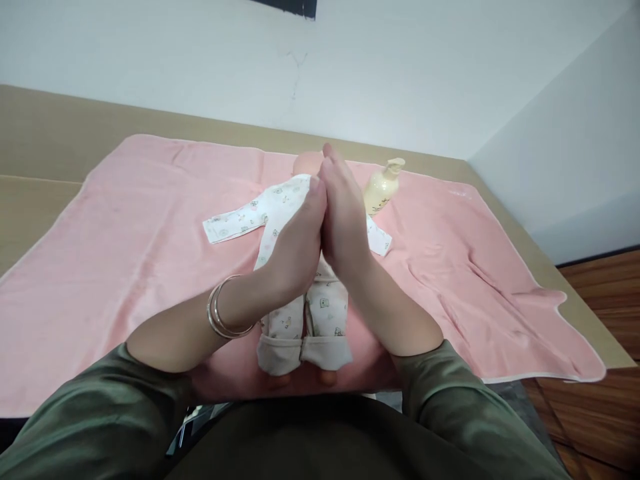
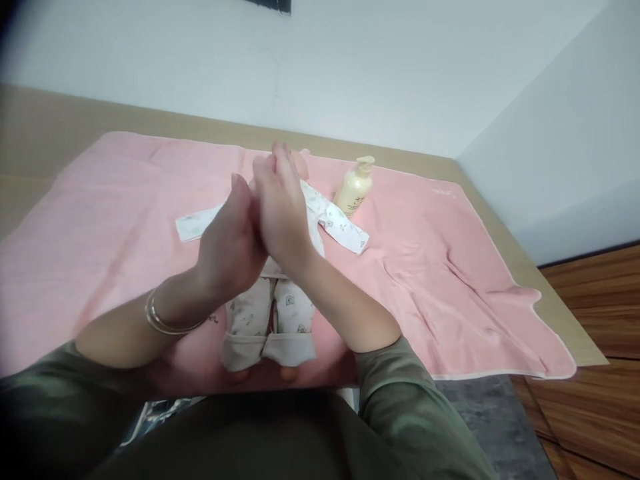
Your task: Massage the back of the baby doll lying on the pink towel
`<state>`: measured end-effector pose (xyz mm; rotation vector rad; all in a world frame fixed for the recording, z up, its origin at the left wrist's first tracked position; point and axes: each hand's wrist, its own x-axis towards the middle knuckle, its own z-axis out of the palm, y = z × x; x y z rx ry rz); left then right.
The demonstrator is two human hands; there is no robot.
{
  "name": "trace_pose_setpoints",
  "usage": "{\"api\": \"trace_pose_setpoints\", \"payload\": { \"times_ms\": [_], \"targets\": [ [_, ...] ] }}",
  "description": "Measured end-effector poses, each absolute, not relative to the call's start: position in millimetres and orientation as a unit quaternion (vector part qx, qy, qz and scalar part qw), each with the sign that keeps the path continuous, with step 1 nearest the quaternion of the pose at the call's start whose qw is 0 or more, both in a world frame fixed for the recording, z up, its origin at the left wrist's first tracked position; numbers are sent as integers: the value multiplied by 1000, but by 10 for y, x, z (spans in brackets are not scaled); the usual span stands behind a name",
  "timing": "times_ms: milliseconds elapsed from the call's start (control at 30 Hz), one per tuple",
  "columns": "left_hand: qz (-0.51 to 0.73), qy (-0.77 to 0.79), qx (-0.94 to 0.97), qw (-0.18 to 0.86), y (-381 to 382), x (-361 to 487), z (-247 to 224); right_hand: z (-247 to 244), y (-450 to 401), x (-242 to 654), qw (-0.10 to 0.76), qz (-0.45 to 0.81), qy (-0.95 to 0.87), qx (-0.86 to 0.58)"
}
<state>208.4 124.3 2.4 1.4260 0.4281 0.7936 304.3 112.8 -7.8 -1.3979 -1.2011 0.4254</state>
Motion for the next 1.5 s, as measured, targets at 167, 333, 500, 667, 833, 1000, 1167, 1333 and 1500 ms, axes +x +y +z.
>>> {"api": "trace_pose_setpoints", "payload": {
  "times_ms": [167, 333, 500, 667, 833, 1000, 1167, 1333, 1500],
  "targets": [
    [392, 217, 593, 670, 1561, 2054, 241, -37, 879, 2574, 583, 230, -537, -565],
    [406, 193, 562, 694, 1943, 2075, 255, -22, 891, 2542, 567, 248, -592, -516],
    [380, 237, 594, 668, 2213, 2346, -122, -128, 1250, 3090, 571, 225, -558, -558],
    [381, 334, 631, 588, 2497, 2631, -629, -407, 1534, 3523, 390, 71, -551, -734],
    [367, 372, 730, 441, 2712, 2660, -973, -746, 1716, 3505, 261, 34, -639, -723],
    [338, 364, 787, 365, 2714, 2616, -1049, -769, 1774, 3779, 218, 61, -641, -733],
    [381, 358, 768, 369, 2699, 2627, -1109, -649, 1688, 3790, 166, 103, -453, -870],
    [485, 365, 686, 402, 2743, 2692, -1254, -682, 1646, 3312, 107, 5, -533, -839],
    [510, 358, 659, 421, 2752, 2716, -1270, -660, 1747, 3525, 123, 45, -643, -755]
  ]
}}
